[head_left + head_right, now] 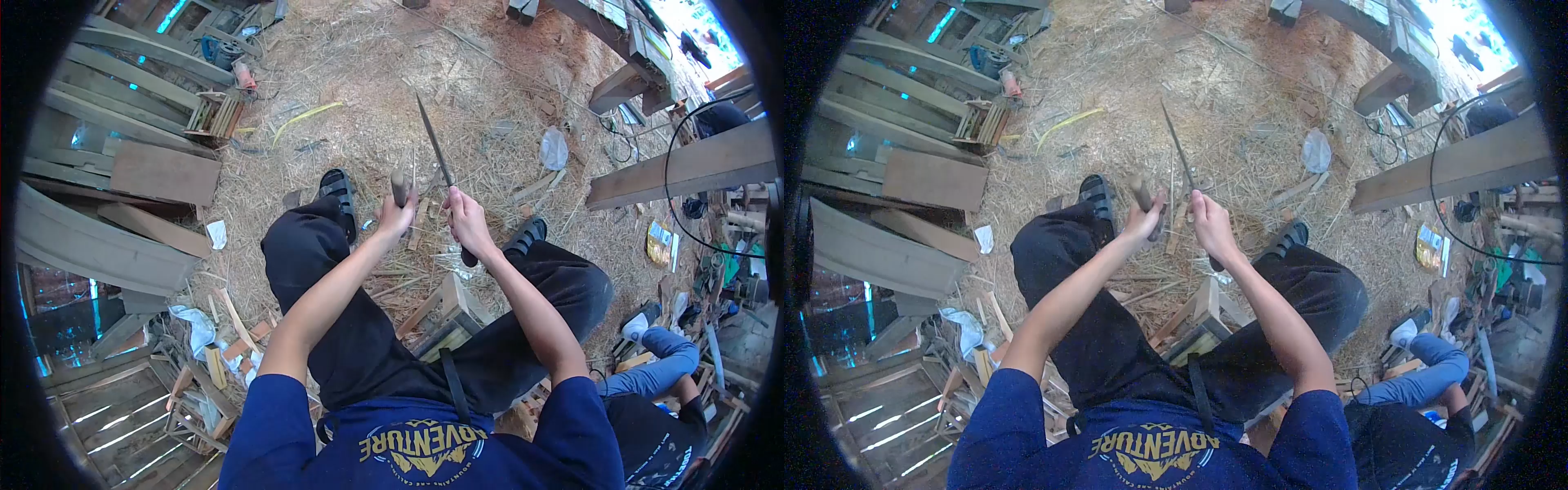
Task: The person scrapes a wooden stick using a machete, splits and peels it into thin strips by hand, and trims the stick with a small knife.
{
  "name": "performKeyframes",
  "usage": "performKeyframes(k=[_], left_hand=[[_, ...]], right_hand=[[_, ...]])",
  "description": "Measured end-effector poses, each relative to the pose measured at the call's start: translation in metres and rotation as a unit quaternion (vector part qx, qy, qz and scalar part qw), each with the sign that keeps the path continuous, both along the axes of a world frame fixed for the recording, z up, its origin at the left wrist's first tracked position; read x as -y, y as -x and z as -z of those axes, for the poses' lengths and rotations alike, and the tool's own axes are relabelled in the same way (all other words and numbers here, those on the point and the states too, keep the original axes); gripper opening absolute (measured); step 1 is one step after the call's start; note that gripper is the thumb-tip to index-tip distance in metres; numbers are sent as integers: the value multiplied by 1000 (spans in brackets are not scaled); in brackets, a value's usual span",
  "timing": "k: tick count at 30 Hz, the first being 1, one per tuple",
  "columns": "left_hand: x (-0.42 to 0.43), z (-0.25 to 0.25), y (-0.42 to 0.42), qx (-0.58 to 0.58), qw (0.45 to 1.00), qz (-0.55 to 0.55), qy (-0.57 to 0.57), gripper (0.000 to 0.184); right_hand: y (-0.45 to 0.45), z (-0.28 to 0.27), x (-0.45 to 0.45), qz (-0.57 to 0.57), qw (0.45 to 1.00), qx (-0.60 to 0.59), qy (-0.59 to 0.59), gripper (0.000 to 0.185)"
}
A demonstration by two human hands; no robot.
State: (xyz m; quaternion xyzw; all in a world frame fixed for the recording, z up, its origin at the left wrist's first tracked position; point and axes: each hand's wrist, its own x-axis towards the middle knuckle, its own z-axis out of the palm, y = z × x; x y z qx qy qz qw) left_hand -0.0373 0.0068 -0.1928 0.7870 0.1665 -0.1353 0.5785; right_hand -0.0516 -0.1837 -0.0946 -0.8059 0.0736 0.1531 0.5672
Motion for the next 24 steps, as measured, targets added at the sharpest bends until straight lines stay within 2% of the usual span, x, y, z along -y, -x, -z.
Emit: performKeyframes(k=[2, 4, 7, 10, 13, 16, 19, 20, 22, 24], left_hand=[[-11, -13, 8, 0, 998, 45, 32, 55], [-12, -68, 9, -208, 975, 42, 70, 64], [-16, -63, 6, -232, 956, -1, 182, 57], [-14, -48, 7, -176, 968, 11, 176, 47], [-17, -38, 14, -117, 942, -49, 312, 37], [-23, -47, 15, -31, 958, 22, 285, 43], [-31, -53, 5, 104, 932, 46, 343, 37], [-36, -55, 2, 93, 925, 28, 367, 35], [-41, -106, -8, 71, 908, -6, 412, 37], [-53, -115, -15, 52, 859, -22, 508, 45]], right_hand=[[-2, 1, 2, -8, 1000, 13, 6, 59], [-1, 1, 2, -20, 1000, 2, 12, 59], [1, 2, 1, -28, 1000, 2, 10, 59], [2, 1, 1, -32, 999, 9, 0, 59], [3, -9, 2, -22, 1000, -1, -2, 59], [1, -9, 4, -20, 1000, -11, -11, 60], [-2, 2, 5, -22, 999, 23, -3, 59], [-2, 5, 6, -24, 999, 28, 0, 59], [-2, 4, 5, -28, 999, 24, 4, 60], [-2, 5, 4, -31, 999, 26, 8, 59]])
